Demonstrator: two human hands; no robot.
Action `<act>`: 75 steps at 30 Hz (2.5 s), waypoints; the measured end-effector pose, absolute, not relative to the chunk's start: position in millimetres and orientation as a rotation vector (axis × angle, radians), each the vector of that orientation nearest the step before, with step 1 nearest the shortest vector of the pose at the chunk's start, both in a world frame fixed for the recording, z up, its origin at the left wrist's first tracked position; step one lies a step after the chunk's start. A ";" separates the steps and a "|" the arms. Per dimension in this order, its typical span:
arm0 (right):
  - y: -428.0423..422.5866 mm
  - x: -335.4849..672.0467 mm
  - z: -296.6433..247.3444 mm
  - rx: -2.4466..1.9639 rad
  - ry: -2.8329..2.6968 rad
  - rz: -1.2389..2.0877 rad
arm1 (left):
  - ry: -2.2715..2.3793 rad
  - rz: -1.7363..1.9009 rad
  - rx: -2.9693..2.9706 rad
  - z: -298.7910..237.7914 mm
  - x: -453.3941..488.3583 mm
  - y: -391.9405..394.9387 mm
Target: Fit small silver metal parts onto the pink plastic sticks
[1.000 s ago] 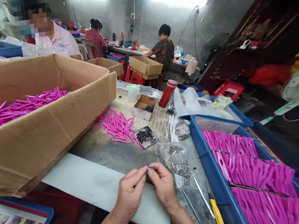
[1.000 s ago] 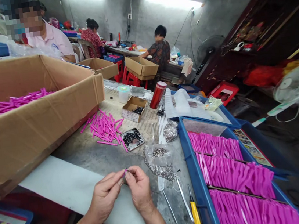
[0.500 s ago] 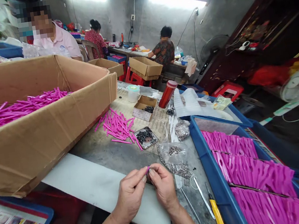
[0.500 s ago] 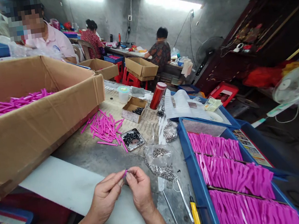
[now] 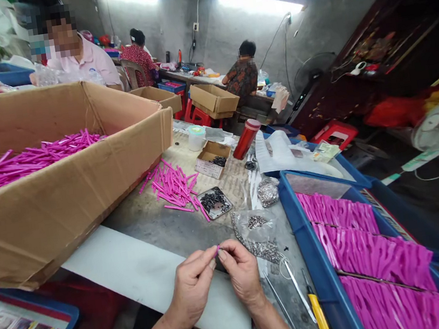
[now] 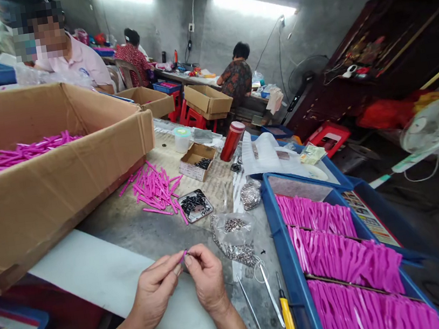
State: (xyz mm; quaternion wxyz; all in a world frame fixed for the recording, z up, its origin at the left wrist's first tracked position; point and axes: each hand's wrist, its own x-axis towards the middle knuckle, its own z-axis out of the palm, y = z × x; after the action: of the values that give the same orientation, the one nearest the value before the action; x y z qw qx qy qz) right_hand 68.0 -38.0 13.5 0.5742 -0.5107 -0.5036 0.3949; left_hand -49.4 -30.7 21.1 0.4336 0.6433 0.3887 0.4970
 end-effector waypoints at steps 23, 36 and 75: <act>-37.6 66.9 3.9 -1.141 -1.022 1.112 | 0.941 1.253 1.568 24.0 -46.4 -31.3; -37.0 64.3 9.5 -1.155 -1.006 1.063 | 0.964 1.203 1.482 18.3 -44.5 -32.1; -37.3 64.3 10.8 -1.137 -1.081 1.018 | 0.968 1.179 1.402 8.1 -42.7 -32.8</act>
State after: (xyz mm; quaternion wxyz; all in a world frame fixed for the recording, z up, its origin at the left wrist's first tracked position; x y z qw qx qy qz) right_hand 64.3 -37.3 10.8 0.5935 -0.4893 -0.4652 0.4380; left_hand -42.7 -32.8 8.1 0.5097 0.5822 0.4019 0.4896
